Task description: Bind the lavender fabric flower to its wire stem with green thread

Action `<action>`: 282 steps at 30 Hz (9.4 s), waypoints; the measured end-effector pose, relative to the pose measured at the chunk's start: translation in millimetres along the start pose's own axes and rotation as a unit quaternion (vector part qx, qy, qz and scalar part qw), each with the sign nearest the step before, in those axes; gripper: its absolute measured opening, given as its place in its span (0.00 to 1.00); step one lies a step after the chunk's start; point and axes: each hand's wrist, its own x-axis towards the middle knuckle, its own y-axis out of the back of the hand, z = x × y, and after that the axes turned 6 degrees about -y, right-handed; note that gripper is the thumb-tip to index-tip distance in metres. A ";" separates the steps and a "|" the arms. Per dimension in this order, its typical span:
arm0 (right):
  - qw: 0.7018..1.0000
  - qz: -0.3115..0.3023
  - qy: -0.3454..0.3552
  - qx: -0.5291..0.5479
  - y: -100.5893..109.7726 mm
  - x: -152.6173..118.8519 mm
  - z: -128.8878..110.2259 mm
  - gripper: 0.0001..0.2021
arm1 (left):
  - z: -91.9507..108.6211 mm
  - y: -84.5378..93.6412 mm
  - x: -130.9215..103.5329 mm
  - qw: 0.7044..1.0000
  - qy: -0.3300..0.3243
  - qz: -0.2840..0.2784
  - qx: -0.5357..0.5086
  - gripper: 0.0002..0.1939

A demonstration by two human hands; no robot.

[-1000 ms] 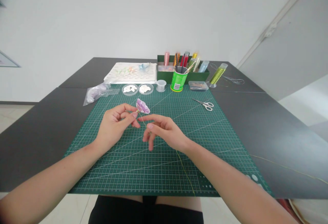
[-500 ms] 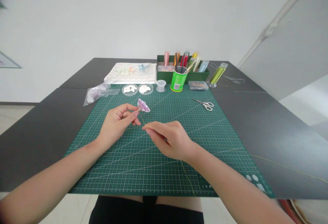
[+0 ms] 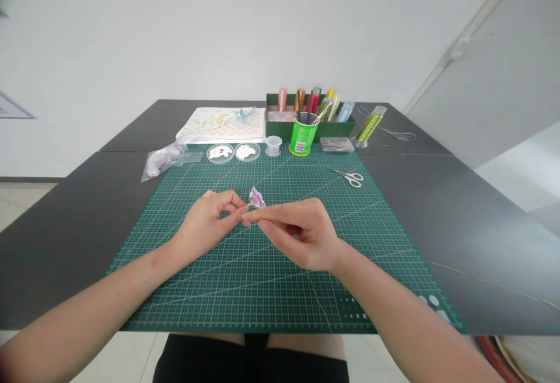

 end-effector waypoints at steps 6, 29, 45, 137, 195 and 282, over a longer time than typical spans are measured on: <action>0.999 0.021 0.005 0.032 -0.5 4.1 8.6 0.11 | 2.2 -6.1 -9.2 0.988 -0.095 -0.119 -0.014 0.08; 0.980 -0.039 -0.192 0.025 -8.8 10.3 50.7 0.17 | 15.1 0.9 -17.2 0.978 -0.194 -0.063 -0.052 0.07; 0.945 -0.231 -0.217 0.080 3.3 10.5 48.3 0.22 | -0.7 9.6 1.1 0.981 -0.029 0.100 -0.163 0.08; 0.865 -0.125 -0.303 0.379 -3.8 12.0 57.7 0.24 | -0.6 4.8 -1.6 0.972 0.018 0.157 -0.175 0.09; 0.989 0.022 -0.143 0.030 2.9 5.0 14.2 0.13 | 5.0 -12.1 -11.1 0.990 -0.086 -0.108 -0.039 0.08; 0.959 -0.086 -0.240 0.121 7.2 18.2 45.3 0.16 | 16.6 -3.4 -19.7 0.981 -0.182 -0.058 -0.029 0.08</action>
